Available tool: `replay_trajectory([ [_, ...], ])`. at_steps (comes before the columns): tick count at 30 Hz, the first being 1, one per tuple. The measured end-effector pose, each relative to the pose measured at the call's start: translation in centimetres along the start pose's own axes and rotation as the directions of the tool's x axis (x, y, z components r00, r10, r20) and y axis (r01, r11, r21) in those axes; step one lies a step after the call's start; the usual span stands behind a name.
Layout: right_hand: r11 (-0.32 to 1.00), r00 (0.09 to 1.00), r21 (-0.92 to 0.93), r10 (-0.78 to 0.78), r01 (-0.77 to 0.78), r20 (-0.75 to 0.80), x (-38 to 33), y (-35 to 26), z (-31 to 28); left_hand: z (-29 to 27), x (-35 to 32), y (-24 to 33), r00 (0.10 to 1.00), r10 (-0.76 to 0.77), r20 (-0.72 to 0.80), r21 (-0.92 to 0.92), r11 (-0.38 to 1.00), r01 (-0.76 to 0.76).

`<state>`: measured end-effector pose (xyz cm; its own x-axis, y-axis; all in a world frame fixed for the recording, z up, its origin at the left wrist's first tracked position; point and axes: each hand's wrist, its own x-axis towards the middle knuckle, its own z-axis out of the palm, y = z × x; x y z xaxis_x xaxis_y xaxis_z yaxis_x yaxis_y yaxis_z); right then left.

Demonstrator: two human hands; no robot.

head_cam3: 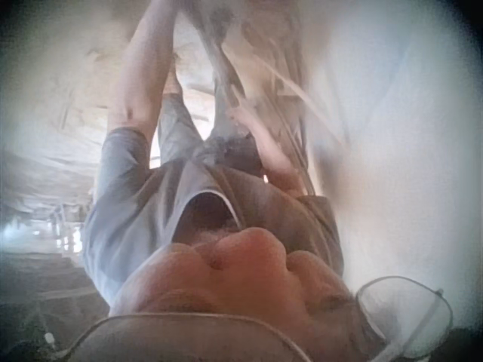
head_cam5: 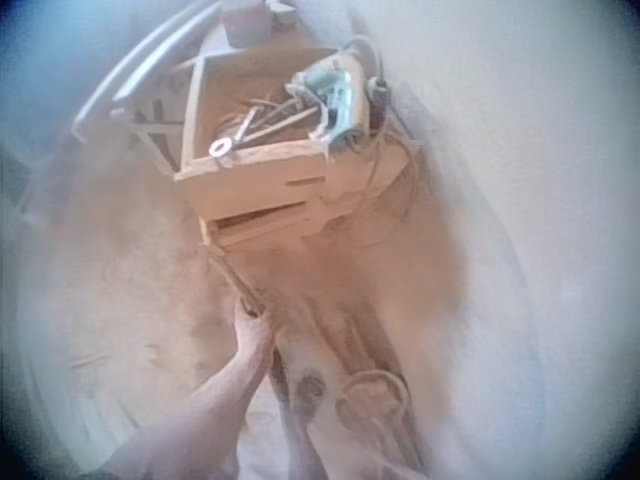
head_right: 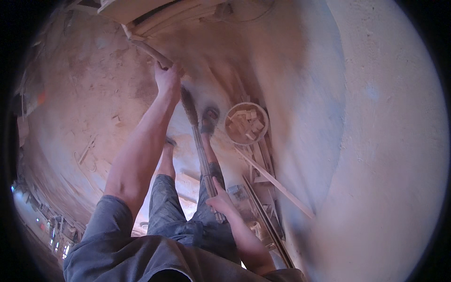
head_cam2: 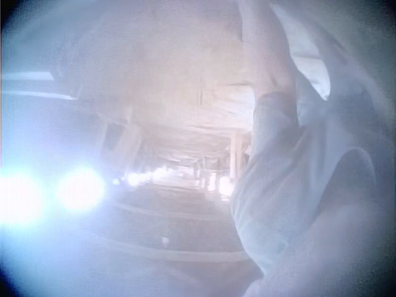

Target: The person sweeps sawdust and small wood scraps into piles using a broom and picks up debris by hand.

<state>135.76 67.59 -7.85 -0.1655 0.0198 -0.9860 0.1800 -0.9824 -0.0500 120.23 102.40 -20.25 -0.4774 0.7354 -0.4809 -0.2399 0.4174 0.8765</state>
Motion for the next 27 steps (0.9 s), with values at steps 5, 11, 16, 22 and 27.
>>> replay_trajectory([
  [5, 0.973, 0.992, -0.211, -0.110, 0.095, -0.058, 0.6, -0.5, -0.4, 3.5, -1.3, -3.1, 0.995, -0.079, 0.059, -0.197, 0.976, 0.090],
  [11, 0.997, 0.999, -0.074, 0.039, -0.039, 0.008, -0.4, -2.5, -0.1, 4.4, -0.8, -3.1, 0.946, -0.305, 0.105, -0.284, 0.903, 0.323],
  [16, 0.999, 0.999, -0.051, 0.002, -0.004, -0.035, 0.4, -1.5, -0.2, 5.2, 1.4, 0.1, 0.930, -0.367, -0.009, -0.381, 0.861, 0.337],
  [22, 0.998, 1.000, -0.055, 0.027, -0.028, -0.016, 0.3, -2.7, 1.9, 6.4, 5.8, 1.9, 0.961, -0.255, -0.112, -0.418, 0.889, 0.187],
  [27, 0.996, 0.999, -0.082, 0.042, -0.044, -0.021, -0.1, -3.5, 3.1, -0.2, 7.4, 1.9, 0.943, -0.297, 0.147, -0.292, 0.898, 0.328],
])
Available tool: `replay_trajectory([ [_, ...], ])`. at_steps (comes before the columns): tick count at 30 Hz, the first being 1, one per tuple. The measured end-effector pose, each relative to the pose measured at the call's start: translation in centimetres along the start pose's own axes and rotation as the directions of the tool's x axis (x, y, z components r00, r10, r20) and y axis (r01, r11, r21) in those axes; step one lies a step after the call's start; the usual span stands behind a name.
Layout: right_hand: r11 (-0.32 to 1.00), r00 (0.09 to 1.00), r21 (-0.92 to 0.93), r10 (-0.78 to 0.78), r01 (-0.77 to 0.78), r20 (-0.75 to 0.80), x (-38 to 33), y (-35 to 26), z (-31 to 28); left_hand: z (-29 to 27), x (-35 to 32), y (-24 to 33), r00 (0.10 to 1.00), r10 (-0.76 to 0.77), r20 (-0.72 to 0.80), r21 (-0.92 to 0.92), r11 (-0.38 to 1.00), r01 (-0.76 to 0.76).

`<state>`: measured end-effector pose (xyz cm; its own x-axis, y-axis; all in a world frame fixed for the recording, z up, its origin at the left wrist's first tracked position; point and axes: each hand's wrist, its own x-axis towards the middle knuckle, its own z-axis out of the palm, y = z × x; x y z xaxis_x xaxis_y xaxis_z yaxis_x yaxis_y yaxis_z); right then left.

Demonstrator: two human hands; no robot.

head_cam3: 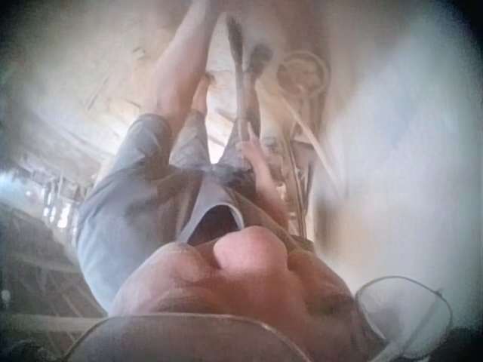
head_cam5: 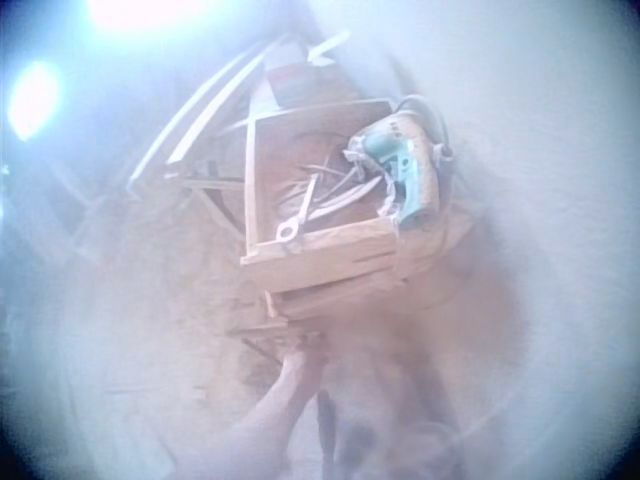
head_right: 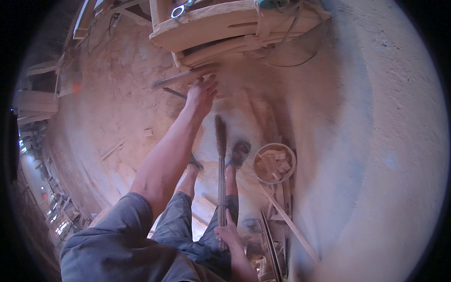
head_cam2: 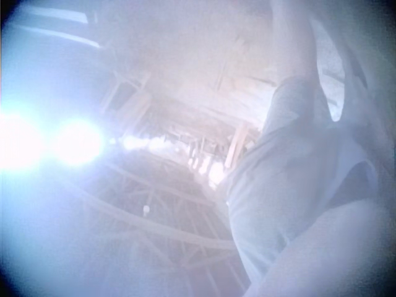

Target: The person sweeps sawdust and small wood scraps into piles using a broom and picks up debris by hand.

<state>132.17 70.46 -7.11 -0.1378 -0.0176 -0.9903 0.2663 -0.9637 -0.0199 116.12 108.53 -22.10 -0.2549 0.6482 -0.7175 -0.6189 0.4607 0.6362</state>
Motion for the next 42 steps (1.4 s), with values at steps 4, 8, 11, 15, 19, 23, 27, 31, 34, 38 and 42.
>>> replay_trajectory([
  [4, 0.973, 0.994, 0.216, -0.093, 0.079, 0.053, 0.0, 0.9, 0.0, -8.2, -4.0, -3.6, 0.999, -0.041, -0.011, 0.576, 0.817, 0.040],
  [8, 0.960, 0.989, 0.279, -0.056, 0.016, 0.137, -2.1, -0.3, 3.3, -20.3, -15.8, -10.7, 0.926, -0.353, -0.135, 0.833, 0.465, 0.299],
  [11, 0.929, 0.934, 0.348, -0.228, 0.124, 0.276, -0.8, 1.3, 2.4, -21.0, -22.4, -12.2, 0.849, -0.449, -0.280, 0.717, 0.490, 0.496],
  [15, 0.683, 0.983, 0.730, -0.156, 0.037, 0.096, 8.5, 4.3, -2.0, -22.8, -23.3, -10.9, 0.818, -0.370, -0.441, 0.477, 0.675, 0.563],
  [19, 0.185, 0.990, 0.978, 0.085, 0.095, -0.112, 30.0, 16.5, -10.4, -21.5, -22.9, -11.2, 0.851, -0.327, -0.411, 0.319, 0.823, 0.470],
  [23, 0.121, 0.869, 0.933, 0.342, 0.338, -0.359, 42.8, 11.9, -10.9, -26.6, -20.7, -11.5, 0.857, -0.188, -0.480, 0.355, 0.851, 0.386],
  [27, -0.160, 0.802, 0.788, 0.193, 0.594, -0.565, 50.7, 13.5, -15.5, -30.0, -18.1, -11.3, 0.868, -0.102, -0.486, 0.401, 0.857, 0.325],
  [31, -0.256, 0.909, 0.872, 0.115, 0.417, -0.401, 49.8, 15.0, -15.1, -31.4, -17.5, -9.4, 0.820, -0.060, -0.570, 0.401, 0.850, 0.341],
  [34, -0.086, 0.895, 0.895, 0.132, 0.438, -0.425, 47.4, 10.8, -13.6, -32.4, -18.1, -8.3, 0.800, -0.041, -0.599, 0.367, 0.874, 0.320],
  [38, 0.385, 0.740, 0.648, -0.165, 0.657, -0.652, 44.1, -0.2, -8.6, -35.4, -19.4, -7.8, 0.765, -0.019, -0.644, 0.289, 0.920, 0.266],
  [42, 0.577, 0.281, -0.547, -0.799, 0.606, -0.532, 45.7, -8.2, -15.8, -36.1, -19.0, -7.2, 0.762, -0.042, -0.646, 0.187, 0.959, 0.211],
])
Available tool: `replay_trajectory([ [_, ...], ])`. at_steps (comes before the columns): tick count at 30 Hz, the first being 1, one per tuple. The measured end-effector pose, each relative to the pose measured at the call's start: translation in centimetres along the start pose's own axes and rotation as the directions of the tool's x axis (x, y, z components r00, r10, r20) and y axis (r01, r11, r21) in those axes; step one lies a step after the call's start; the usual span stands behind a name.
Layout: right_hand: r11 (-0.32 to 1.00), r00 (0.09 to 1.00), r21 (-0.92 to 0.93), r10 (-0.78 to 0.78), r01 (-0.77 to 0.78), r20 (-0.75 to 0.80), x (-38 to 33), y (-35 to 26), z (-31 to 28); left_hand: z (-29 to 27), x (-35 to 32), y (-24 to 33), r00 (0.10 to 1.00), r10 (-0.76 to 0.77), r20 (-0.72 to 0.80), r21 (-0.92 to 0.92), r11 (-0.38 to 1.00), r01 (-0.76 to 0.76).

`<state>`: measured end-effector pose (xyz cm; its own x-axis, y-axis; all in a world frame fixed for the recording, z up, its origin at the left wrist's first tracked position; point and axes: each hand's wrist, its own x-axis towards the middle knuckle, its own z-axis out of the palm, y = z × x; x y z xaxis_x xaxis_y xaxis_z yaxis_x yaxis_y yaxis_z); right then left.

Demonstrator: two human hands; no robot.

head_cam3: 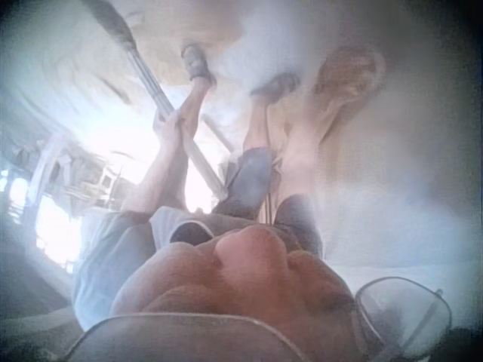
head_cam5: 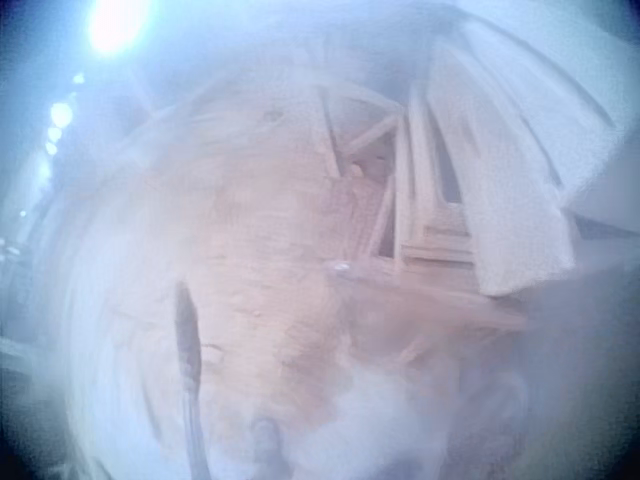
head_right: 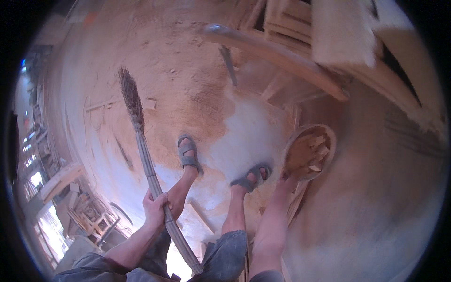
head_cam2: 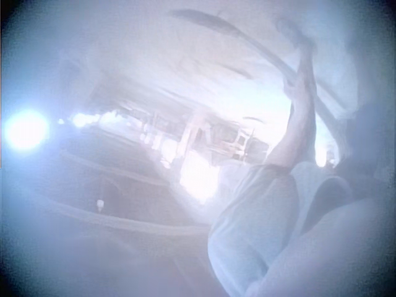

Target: The person sweeps sawdust and small wood scraps into piles using a broom and picks up debris by hand.

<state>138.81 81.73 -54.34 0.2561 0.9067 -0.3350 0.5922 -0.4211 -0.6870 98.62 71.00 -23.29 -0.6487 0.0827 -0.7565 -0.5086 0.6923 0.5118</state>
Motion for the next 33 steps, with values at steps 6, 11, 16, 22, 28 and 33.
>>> replay_trajectory([
  [6, 0.727, 0.968, -0.681, 0.103, 0.082, 0.227, 6.0, -12.7, -0.6, -5.5, 0.7, -0.2, 0.994, -0.026, -0.103, -0.091, 0.996, 0.016],
  [11, 0.909, 0.994, -0.412, 0.097, -0.065, 0.058, 4.8, -26.9, -3.0, -6.4, 1.8, -1.4, 0.992, -0.067, -0.103, -0.215, 0.976, 0.043],
  [16, 0.609, 0.642, -0.429, -0.762, 0.667, -0.084, 0.7, -45.3, 0.1, -6.4, 0.4, 4.1, 0.991, -0.094, -0.099, -0.327, 0.943, 0.057],
  [22, 0.253, 0.679, -0.762, -0.666, 0.596, 0.309, 6.8, -51.0, 1.7, -8.9, 1.5, 6.0, 0.990, -0.105, -0.092, -0.377, 0.924, 0.063],
  [28, 0.165, 0.815, -0.841, -0.398, 0.515, 0.421, 5.6, -52.8, 0.0, -11.3, 3.7, 6.7, 0.982, -0.149, -0.116, -0.488, 0.870, 0.075],
  [33, 0.247, 0.590, -0.788, -0.788, 0.564, 0.175, 3.3, -56.2, 1.9, -11.3, 6.5, 5.6, 0.974, -0.151, -0.170, -0.481, 0.875, 0.052],
])
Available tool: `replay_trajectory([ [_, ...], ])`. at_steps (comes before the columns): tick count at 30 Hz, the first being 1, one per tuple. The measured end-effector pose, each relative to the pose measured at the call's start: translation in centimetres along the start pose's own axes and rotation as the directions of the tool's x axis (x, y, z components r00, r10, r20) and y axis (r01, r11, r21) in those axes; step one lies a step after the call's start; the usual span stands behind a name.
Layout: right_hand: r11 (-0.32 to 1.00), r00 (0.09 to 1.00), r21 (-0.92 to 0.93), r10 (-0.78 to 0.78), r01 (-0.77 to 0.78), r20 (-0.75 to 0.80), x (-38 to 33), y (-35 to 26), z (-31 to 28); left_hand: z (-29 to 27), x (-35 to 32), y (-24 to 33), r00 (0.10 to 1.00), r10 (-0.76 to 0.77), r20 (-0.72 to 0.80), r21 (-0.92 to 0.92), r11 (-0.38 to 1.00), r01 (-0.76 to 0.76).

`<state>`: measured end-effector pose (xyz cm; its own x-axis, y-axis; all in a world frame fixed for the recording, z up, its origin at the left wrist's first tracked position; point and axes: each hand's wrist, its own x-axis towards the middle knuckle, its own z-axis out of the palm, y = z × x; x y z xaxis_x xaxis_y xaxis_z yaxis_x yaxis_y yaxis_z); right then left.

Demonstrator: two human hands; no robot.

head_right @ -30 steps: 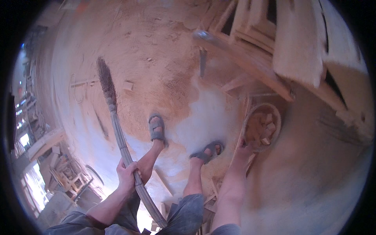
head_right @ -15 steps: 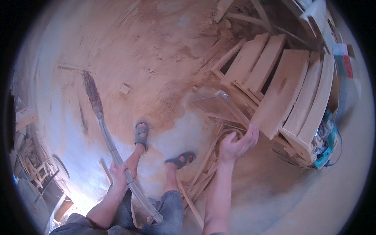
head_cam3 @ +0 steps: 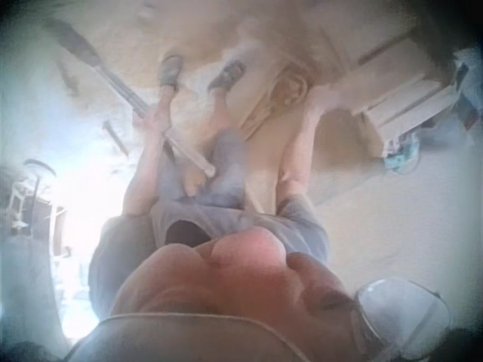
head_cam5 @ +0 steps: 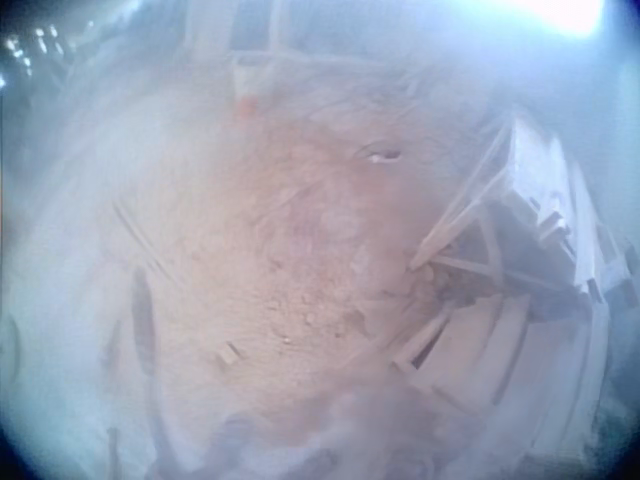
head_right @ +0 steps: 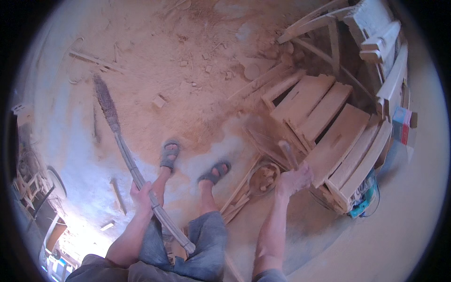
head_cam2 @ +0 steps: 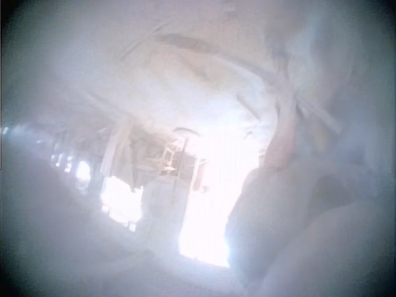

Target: The person sweeps sawdust and small wood scraps into piles using a broom and picks up debris by hand.

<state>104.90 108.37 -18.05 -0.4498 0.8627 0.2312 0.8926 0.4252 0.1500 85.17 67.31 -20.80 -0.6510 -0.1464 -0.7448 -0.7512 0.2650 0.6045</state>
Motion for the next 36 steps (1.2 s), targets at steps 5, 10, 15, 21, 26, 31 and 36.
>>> replay_trajectory([
  [5, 0.784, 0.970, 0.620, -0.175, 0.034, 0.168, -3.2, -12.7, 5.9, -0.1, 2.6, -2.3, 0.994, -0.019, -0.108, 0.059, 0.998, 0.026],
  [10, 0.819, 0.858, 0.522, -0.076, -0.237, 0.508, -4.5, -20.3, 29.0, 3.8, 6.5, -5.5, 0.998, -0.016, -0.055, -0.052, 0.999, 0.013],
  [15, 0.958, 0.538, 0.045, -0.198, 0.285, 0.819, 0.1, -23.8, 43.7, 6.7, 7.8, -1.4, 1.000, 0.009, 0.012, -0.068, 0.998, -0.008],
  [21, 0.858, 0.601, -0.119, 0.442, -0.499, 0.666, -1.5, -28.2, 42.6, 6.2, 8.3, -0.2, 0.986, -0.121, 0.111, -0.103, 0.986, 0.133],
  [26, 0.906, 0.446, 0.012, 0.196, -0.422, 0.873, -1.8, -22.3, 43.3, 7.9, 7.9, 1.5, 0.961, -0.202, 0.189, -0.217, 0.946, 0.241],
  [31, 0.382, 0.524, 0.442, 0.139, -0.811, 0.841, -6.6, -25.3, 40.1, 7.3, 8.4, -0.4, 0.974, -0.186, 0.126, -0.179, 0.962, 0.207],
  [36, 0.068, 0.550, 0.547, 0.171, -0.834, 0.817, -6.5, -30.8, 40.9, 7.9, 7.8, 0.9, 0.964, -0.176, 0.198, -0.152, 0.966, 0.208],
])
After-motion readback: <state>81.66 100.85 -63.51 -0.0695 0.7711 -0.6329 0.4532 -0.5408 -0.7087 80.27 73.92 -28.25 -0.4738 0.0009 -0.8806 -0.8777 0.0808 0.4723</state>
